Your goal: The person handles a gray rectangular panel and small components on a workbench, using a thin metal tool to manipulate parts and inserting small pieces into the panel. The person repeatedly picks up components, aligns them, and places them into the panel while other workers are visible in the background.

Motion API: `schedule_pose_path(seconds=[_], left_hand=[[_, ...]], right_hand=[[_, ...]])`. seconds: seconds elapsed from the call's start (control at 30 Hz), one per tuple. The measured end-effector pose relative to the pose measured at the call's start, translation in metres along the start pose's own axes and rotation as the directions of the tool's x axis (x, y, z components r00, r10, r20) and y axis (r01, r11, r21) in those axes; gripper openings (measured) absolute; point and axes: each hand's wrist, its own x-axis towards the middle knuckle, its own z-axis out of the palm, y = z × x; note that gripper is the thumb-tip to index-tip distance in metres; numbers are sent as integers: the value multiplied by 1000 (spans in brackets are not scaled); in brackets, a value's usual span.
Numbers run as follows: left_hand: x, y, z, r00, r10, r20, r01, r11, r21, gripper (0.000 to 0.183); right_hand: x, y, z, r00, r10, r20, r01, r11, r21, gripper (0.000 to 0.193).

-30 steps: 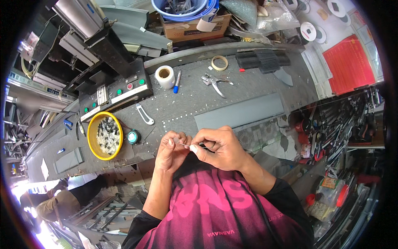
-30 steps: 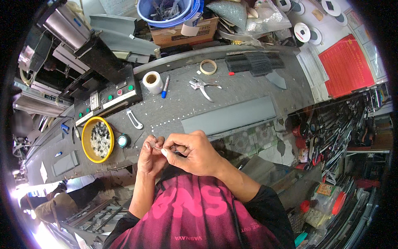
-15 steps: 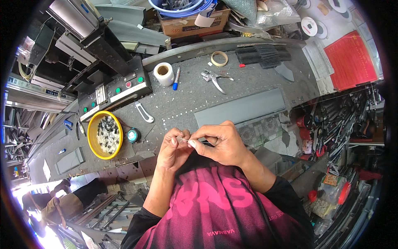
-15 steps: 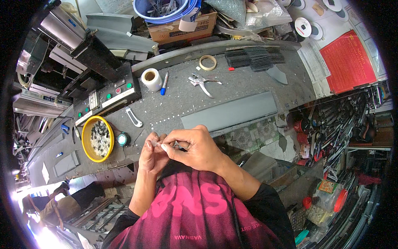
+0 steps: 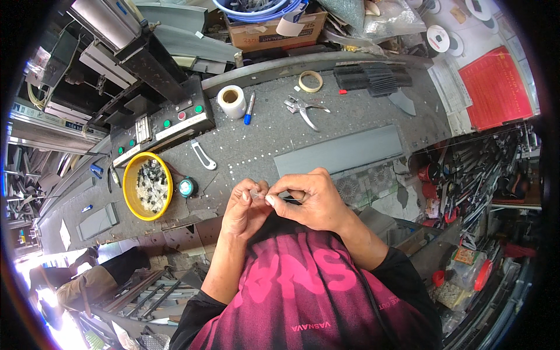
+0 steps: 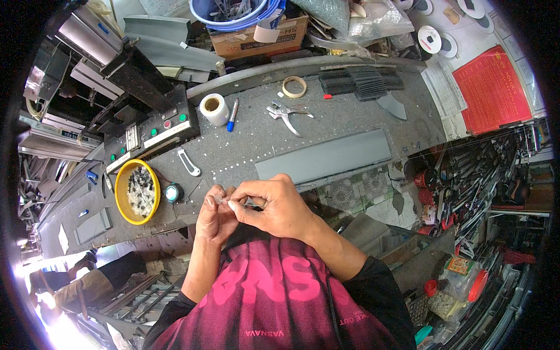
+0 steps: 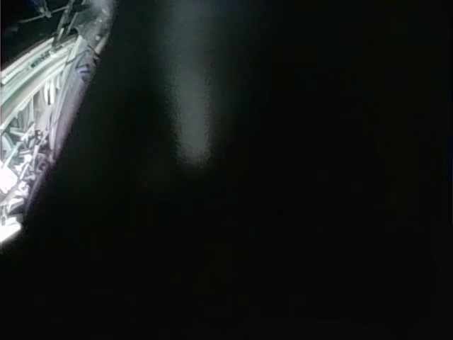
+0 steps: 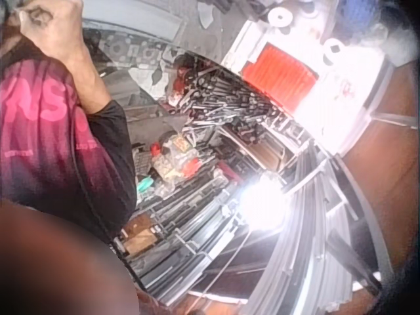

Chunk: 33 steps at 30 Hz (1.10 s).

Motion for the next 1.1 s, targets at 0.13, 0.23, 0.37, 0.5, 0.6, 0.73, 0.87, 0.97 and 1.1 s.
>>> schedule_pose_path(seconds=[0.13,0.23,0.37,0.5,0.6,0.73,0.87,0.97,1.1], left_hand=[[2,-2,0,1000,-4,10,4,1000,-2,30],[2,-4,-1,1000,-6,11,6,1000,-1,31],[3,-6,-1,1000,-3,13,3,1000,12,31],[6,-7,-1,1000,1,8,-1,1000,18,29],[7,-9,0,1000,8,2,-8,999,42,28],[8,-9,1,999,39,4,-39,994,102,24],[11,-6,3,994,108,-5,-104,963,250,19],[13,-5,4,988,155,14,-150,930,334,17],[15,-6,6,986,162,28,-162,927,338,18]], right_hand=[[-1,2,-2,1000,-2,-8,2,1000,-27,9],[-2,3,-4,1000,10,-26,-12,999,-41,9],[-3,5,-6,999,-9,-35,8,999,-45,9],[-5,7,-6,999,1,-35,-3,999,-45,9],[-5,9,-6,999,-16,-48,15,1000,-28,9],[-7,11,-8,998,-13,-55,9,997,-74,9],[-7,15,-11,999,-29,-42,26,996,-86,10],[-8,18,-15,999,-40,-8,40,997,-65,10],[-11,21,-20,1000,-27,0,27,998,-54,10]])
